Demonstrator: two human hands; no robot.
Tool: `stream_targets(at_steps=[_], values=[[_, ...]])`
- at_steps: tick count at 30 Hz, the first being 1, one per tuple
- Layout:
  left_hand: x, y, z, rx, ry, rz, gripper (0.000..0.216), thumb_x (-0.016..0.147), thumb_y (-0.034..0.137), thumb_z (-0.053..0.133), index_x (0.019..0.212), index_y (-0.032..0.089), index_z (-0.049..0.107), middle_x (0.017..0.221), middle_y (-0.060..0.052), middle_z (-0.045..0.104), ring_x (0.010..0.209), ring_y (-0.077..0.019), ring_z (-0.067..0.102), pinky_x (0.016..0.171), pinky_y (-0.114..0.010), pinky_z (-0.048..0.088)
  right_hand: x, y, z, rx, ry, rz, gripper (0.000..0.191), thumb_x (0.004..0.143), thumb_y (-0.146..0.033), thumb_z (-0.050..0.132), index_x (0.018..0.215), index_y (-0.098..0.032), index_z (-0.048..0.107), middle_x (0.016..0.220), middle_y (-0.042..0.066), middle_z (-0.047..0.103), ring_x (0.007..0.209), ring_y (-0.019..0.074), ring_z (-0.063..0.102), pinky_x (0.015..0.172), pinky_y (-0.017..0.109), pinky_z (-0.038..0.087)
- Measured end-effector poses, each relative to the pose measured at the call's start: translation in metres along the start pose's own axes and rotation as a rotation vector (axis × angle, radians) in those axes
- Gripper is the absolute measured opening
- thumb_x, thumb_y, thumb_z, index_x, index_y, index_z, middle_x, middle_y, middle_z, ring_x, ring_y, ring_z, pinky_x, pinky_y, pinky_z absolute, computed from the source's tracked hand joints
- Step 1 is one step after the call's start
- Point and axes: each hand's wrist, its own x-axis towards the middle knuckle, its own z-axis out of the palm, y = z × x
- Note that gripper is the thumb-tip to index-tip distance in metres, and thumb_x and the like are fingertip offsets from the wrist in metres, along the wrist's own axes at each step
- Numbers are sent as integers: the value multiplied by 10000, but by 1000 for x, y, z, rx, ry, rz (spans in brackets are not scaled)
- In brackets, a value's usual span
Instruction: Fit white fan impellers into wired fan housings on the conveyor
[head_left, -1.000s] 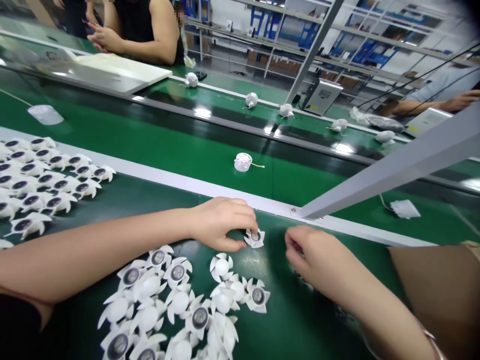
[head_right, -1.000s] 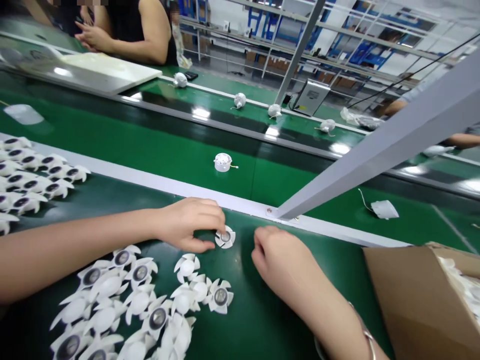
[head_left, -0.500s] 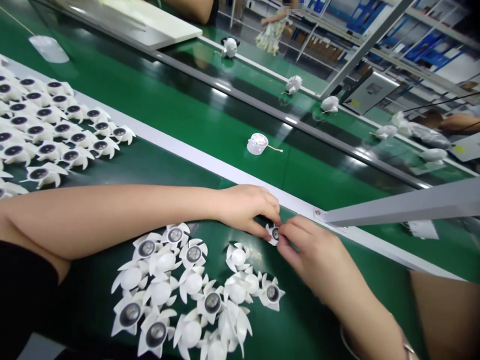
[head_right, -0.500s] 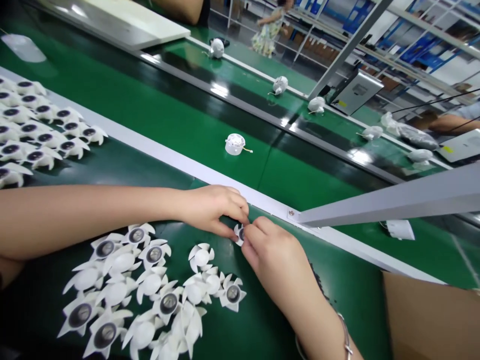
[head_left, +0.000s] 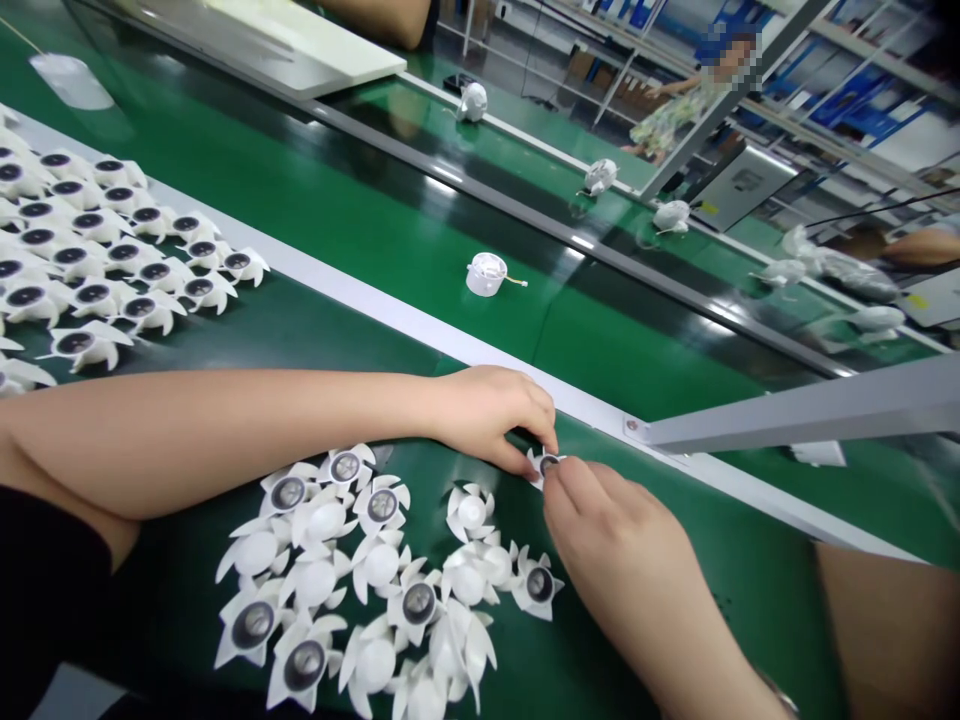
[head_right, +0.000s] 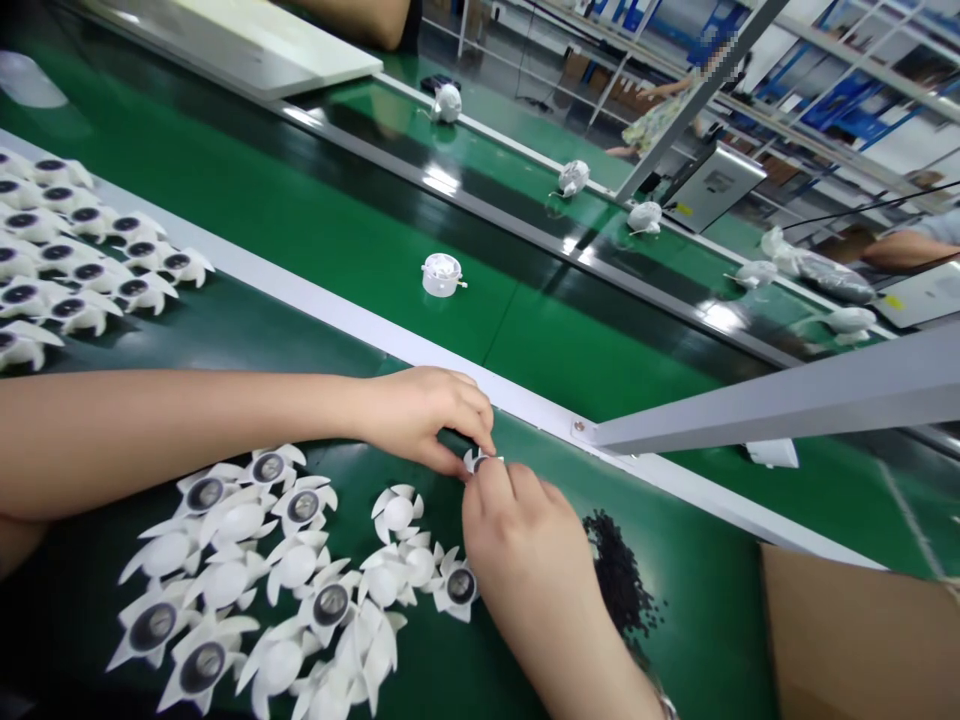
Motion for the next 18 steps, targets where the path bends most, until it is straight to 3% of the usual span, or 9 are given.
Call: stream_targets(at_steps=[3, 5, 7, 10, 12, 15, 17, 18], values=[[0, -1, 0, -16, 4, 7, 221, 758, 309, 803, 969, 258, 764, 975, -14, 748, 923, -188, 670, 796, -301, 487, -5, -7, -4, 10, 17, 38, 217, 845, -38, 496, 845, -191, 649, 687, 58, 600, 602, 166, 538, 531, 303, 349], [-1, -2, -1, -31, 4, 11, 222, 765, 317, 800, 975, 254, 763, 973, -21, 747, 923, -187, 671, 797, -299, 486, -19, 6, -10, 34, -29, 114, 168, 861, -126, 513, 834, -214, 654, 692, 57, 618, 549, 163, 542, 510, 313, 353], [-1, -3, -2, -46, -3, 13, 241, 776, 338, 794, 992, 238, 761, 984, -33, 744, 924, -186, 671, 793, -294, 484, -44, 38, -17, 17, -119, 310, 168, 880, -250, 521, 754, -250, 632, 675, 63, 628, 459, 156, 505, 475, 333, 338], [-1, -3, -3, -44, -22, 7, 283, 779, 352, 792, 1022, 212, 755, 1001, -42, 738, 914, -185, 671, 784, -289, 480, -85, 110, -22, -129, -276, 748, 217, 855, -404, 573, 669, -296, 609, 587, 90, 605, 379, 173, 449, 440, 370, 296], [-1, -3, -3, -39, -25, 3, 290, 777, 353, 792, 1026, 208, 753, 999, -40, 736, 909, -184, 672, 790, -287, 478, -101, 155, -14, -13, -398, 924, 245, 858, -470, 573, 742, -272, 657, 681, 150, 648, 477, 223, 551, 497, 408, 363], [-1, -3, -3, -33, -17, 7, 286, 777, 355, 789, 1031, 229, 748, 998, -37, 739, 924, -186, 673, 812, -284, 476, -101, 194, 21, 128, -183, 1278, 558, 764, -578, 665, 1099, -132, 664, 984, 295, 647, 839, 385, 665, 633, 459, 441], [-1, -3, -3, -27, -13, 8, 282, 782, 359, 782, 1038, 247, 744, 998, -36, 741, 927, -187, 674, 825, -285, 476, -94, 205, 51, 92, -63, 1428, 901, 711, -566, 705, 1392, -39, 439, 1245, 386, 517, 1025, 469, 628, 719, 490, 465], [-1, -3, -3, -24, -13, 7, 282, 784, 361, 779, 1041, 252, 743, 997, -37, 741, 926, -187, 673, 828, -285, 477, -92, 208, 66, 84, -32, 1482, 980, 718, -563, 691, 1449, -12, 342, 1305, 409, 463, 1065, 485, 613, 745, 499, 473]])
